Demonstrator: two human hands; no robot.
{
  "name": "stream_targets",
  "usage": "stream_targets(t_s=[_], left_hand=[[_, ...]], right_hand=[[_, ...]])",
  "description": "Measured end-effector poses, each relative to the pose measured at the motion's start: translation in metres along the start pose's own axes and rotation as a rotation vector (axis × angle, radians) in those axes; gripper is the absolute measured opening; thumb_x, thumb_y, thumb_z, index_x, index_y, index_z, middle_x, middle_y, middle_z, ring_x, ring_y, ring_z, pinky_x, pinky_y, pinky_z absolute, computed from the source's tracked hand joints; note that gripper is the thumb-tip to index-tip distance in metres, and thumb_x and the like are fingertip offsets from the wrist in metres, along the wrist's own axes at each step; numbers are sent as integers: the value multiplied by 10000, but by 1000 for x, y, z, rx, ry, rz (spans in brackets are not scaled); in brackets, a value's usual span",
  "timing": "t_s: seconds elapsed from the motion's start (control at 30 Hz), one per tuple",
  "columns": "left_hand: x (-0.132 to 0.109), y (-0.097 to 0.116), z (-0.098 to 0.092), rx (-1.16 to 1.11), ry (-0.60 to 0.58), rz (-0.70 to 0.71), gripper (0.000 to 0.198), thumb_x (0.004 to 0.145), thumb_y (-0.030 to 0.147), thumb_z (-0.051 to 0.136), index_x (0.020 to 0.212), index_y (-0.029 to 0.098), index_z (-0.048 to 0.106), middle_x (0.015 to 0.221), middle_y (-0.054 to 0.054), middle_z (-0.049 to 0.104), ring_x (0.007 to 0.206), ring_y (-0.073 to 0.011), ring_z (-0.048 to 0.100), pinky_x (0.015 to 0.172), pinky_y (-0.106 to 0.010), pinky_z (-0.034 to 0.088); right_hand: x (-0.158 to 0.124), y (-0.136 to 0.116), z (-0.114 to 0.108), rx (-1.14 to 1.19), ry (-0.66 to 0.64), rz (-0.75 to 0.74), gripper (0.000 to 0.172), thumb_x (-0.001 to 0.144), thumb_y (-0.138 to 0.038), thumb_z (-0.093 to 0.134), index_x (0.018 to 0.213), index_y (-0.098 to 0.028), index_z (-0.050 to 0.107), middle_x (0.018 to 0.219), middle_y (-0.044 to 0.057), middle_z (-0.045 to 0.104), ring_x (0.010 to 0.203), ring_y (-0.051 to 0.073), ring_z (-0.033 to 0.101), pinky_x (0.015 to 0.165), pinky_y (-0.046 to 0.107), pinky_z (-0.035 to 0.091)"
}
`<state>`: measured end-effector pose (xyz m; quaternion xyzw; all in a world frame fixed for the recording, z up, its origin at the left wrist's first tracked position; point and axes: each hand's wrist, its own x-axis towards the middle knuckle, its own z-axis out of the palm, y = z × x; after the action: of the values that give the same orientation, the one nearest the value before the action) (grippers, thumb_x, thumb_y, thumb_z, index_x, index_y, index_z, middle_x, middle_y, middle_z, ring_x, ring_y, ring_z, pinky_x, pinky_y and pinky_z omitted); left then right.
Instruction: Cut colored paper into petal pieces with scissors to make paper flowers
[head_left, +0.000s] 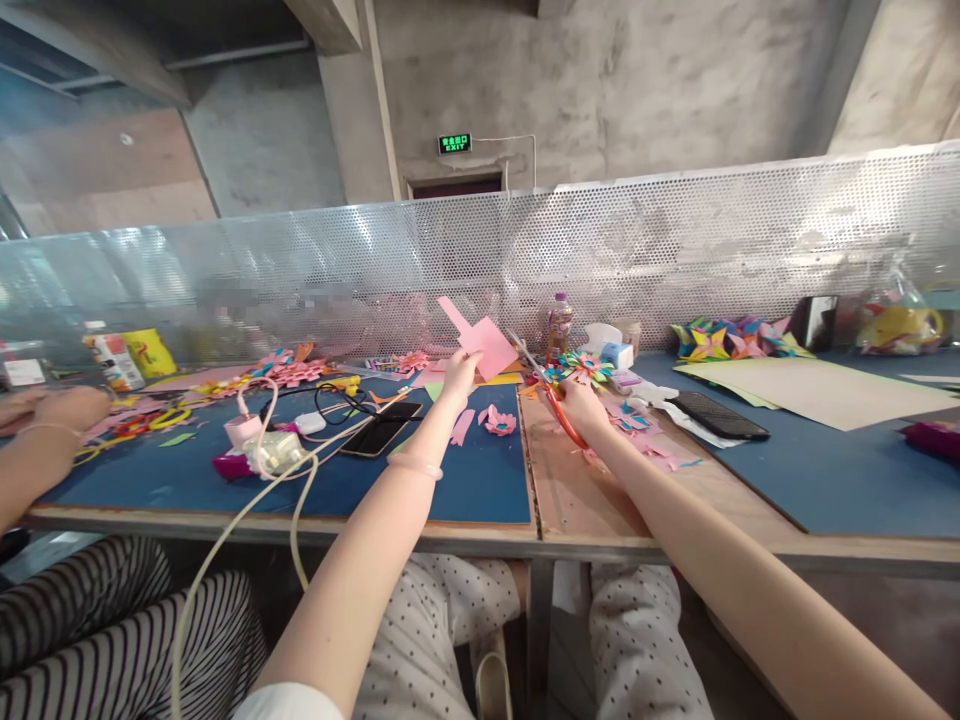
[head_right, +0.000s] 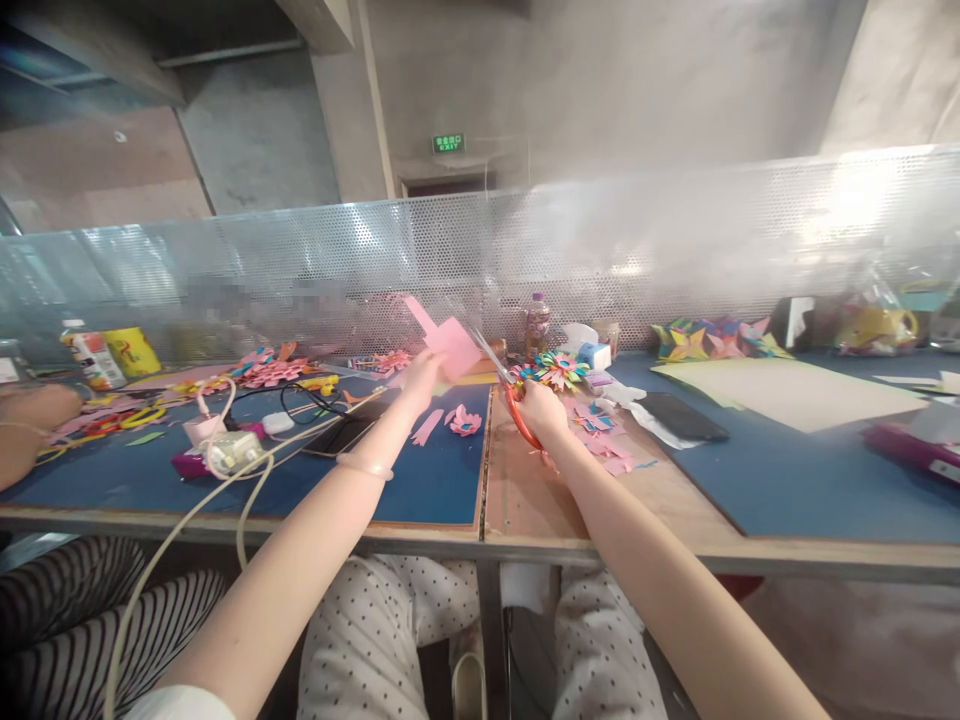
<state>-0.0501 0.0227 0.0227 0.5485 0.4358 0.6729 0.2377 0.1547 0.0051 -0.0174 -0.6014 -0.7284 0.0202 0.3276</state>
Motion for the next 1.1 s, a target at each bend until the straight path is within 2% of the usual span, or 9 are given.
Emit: stream_targets(t_s=[0.13,0.27,0.37,0.47,0.57,0.7,0.93,1.0,1.1], left_hand=[[1,-3,0,35,28,-62,76,670,216,544,719,179,588,787,-18,616,764,-165,554,626,-266,448],[-1,-2,1,-17,23,-92,89,692,233,535,766,193,566,794,-24,600,711,-169,560,548,-273,459],[-3,2,2,-68,29,-74,109,722,246,537,818,194,545,851,-43,600,752,-185,578,591,-298,477],[-5,8,2,-71,97,-38,137,748,253,542,870,196,517,855,-48,593,861,-210,578,666,-305,476],[-7,13,4,-45,129,-16,126,777,259,518,884,197,494,824,-41,586,849,-207,586,643,-287,469],[-9,16,7,-35,104,-4,98,794,244,490,877,195,473,811,-31,590,741,-177,599,566,-259,459],[-10,13,10,-122,50,109,155,755,223,549,901,186,508,928,-48,623,911,-185,581,692,-261,481],[-10,12,10,-156,-5,105,174,743,251,567,899,183,530,934,-47,625,873,-180,595,682,-267,489],[-9,9,11,-227,-104,22,231,716,298,596,910,180,551,909,-47,622,716,-162,619,590,-281,504]], right_hand=[[1,1,1,-9,-17,10,381,761,-507,392,778,-172,574,794,106,627,712,218,575,516,246,325],[0,1,4,-16,-15,14,349,754,-487,413,790,-180,574,790,94,622,696,212,575,496,239,308],[0,2,4,-9,-10,-4,355,756,-494,407,773,-181,574,766,93,617,679,205,566,498,238,307],[1,3,4,8,-15,-32,358,760,-494,402,742,-181,575,734,88,614,652,190,553,505,234,311],[2,4,3,34,-20,-68,354,763,-482,402,705,-178,576,687,75,608,607,169,535,510,228,313],[1,1,1,63,-38,-120,385,770,-494,388,692,-173,585,668,68,609,586,157,525,514,226,313],[1,1,0,61,-49,-129,358,765,-471,399,684,-177,585,657,62,606,587,157,531,512,220,316],[2,3,1,60,-44,-126,358,766,-464,397,682,-172,587,660,66,606,581,155,526,517,220,323],[4,4,2,70,-43,-123,362,765,-462,399,670,-166,585,651,67,602,566,148,513,522,219,330]])
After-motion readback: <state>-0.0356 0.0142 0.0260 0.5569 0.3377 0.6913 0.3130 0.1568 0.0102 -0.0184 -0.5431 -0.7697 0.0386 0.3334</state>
